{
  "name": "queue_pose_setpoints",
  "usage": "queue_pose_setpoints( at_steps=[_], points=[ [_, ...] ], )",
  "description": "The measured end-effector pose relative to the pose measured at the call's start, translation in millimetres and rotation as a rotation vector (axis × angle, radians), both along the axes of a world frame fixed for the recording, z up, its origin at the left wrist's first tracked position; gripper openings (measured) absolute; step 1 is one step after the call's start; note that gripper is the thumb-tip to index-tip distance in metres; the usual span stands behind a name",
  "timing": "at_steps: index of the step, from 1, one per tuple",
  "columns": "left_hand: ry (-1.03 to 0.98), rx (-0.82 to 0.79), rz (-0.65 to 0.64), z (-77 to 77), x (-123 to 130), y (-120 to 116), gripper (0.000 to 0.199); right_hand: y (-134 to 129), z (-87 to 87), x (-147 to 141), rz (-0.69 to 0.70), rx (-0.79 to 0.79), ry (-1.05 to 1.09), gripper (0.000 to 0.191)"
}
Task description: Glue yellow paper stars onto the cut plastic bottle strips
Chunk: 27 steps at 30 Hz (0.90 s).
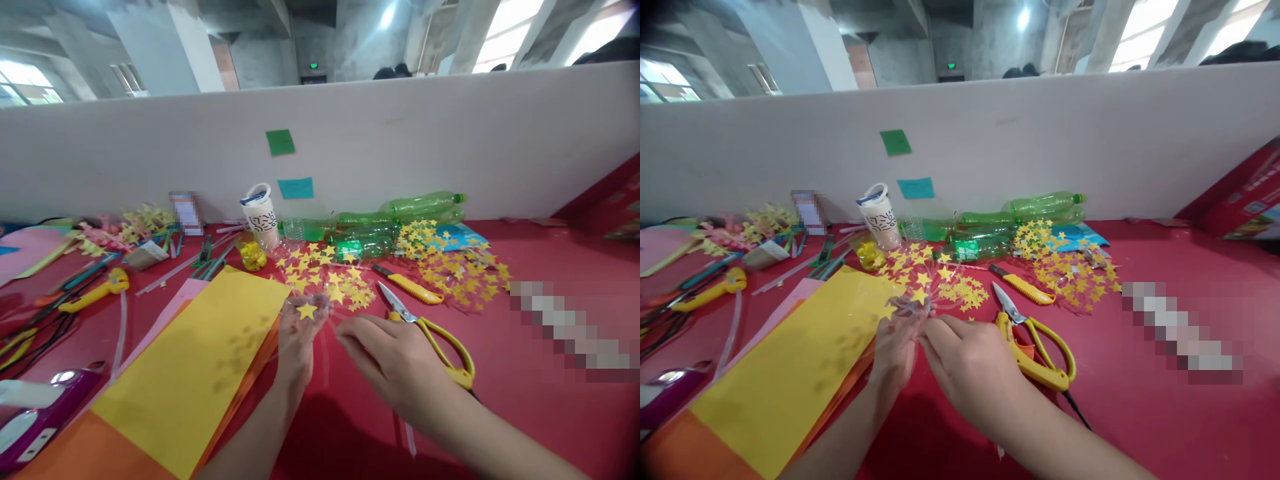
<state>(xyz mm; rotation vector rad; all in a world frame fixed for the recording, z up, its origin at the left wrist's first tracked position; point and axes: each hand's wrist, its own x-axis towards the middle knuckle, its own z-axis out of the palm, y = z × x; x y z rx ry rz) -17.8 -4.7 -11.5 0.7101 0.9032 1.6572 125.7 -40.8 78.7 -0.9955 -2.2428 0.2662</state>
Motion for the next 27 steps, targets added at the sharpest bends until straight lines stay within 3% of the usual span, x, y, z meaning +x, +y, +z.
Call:
queue_pose_setpoints(
  at_steps=[6,14,27],
  points=[
    [0.003,0.048,-0.018,-8.5,-0.8,-2.9,0.036,-3.4,-3.9,-0.8,-0.024,0.098,0.102,0.018],
    [-0.016,-0.037,-0.018,4.7,-1.0,0.3,0.033,-6.3,-8.5,-5.9,-0.054,-0.033,0.011,0.020],
    [-0.024,-0.029,0.011,8.6,-1.0,0.0,0.035,-3.8,-11.5,-4.5,-0.137,0.024,-0.004,0.031]
  ],
)
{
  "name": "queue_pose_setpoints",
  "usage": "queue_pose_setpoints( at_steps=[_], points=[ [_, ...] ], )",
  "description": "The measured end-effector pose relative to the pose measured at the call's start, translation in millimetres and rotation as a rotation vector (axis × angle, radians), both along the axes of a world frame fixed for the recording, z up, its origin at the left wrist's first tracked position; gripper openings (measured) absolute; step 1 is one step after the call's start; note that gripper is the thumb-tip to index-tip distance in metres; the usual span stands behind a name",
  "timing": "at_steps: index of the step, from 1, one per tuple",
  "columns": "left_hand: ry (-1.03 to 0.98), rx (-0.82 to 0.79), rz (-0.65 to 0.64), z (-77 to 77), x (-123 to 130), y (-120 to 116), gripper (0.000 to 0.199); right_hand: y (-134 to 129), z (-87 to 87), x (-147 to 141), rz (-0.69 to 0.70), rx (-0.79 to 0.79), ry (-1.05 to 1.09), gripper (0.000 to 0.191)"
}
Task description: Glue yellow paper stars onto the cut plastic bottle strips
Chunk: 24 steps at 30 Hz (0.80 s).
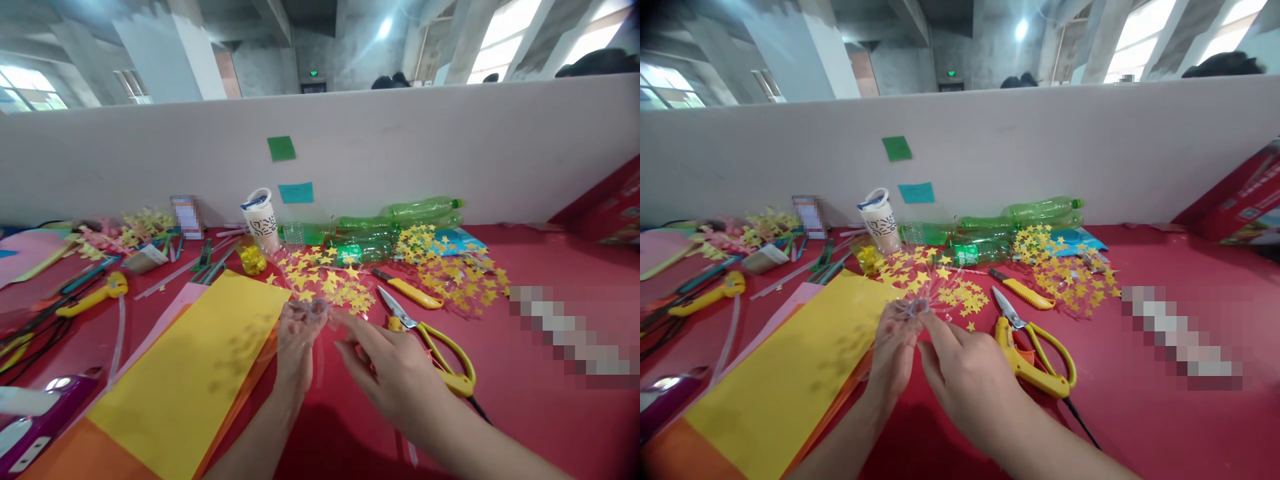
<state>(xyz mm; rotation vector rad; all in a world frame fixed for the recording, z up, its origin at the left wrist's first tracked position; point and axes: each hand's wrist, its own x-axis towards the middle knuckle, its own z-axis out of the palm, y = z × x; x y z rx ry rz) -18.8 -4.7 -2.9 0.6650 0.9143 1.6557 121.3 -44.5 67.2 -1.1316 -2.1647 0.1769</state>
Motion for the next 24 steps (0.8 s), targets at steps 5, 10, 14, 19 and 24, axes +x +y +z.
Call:
queue_pose_setpoints(
  at_steps=[5,10,14,19,24],
  points=[
    [-0.005,-0.002,-0.001,0.2,-0.2,-0.1,0.033,-0.1,-0.5,-2.0,0.011,0.001,0.004,0.031],
    [-0.009,-0.010,0.000,3.3,0.2,-0.6,0.035,-0.7,-0.7,-3.0,0.007,0.028,-0.025,0.028],
    [-0.014,0.039,0.001,7.5,-0.2,-0.7,0.033,-2.8,8.7,4.2,0.022,0.070,0.031,0.027],
    [0.035,0.036,-0.008,4.0,-2.9,0.6,0.026,-5.2,16.7,10.8,0.168,0.026,0.050,0.018],
    [0.103,-0.007,-0.004,2.3,-4.4,1.3,0.020,-3.2,11.7,2.9,0.298,-0.126,-0.115,0.021]
  ],
)
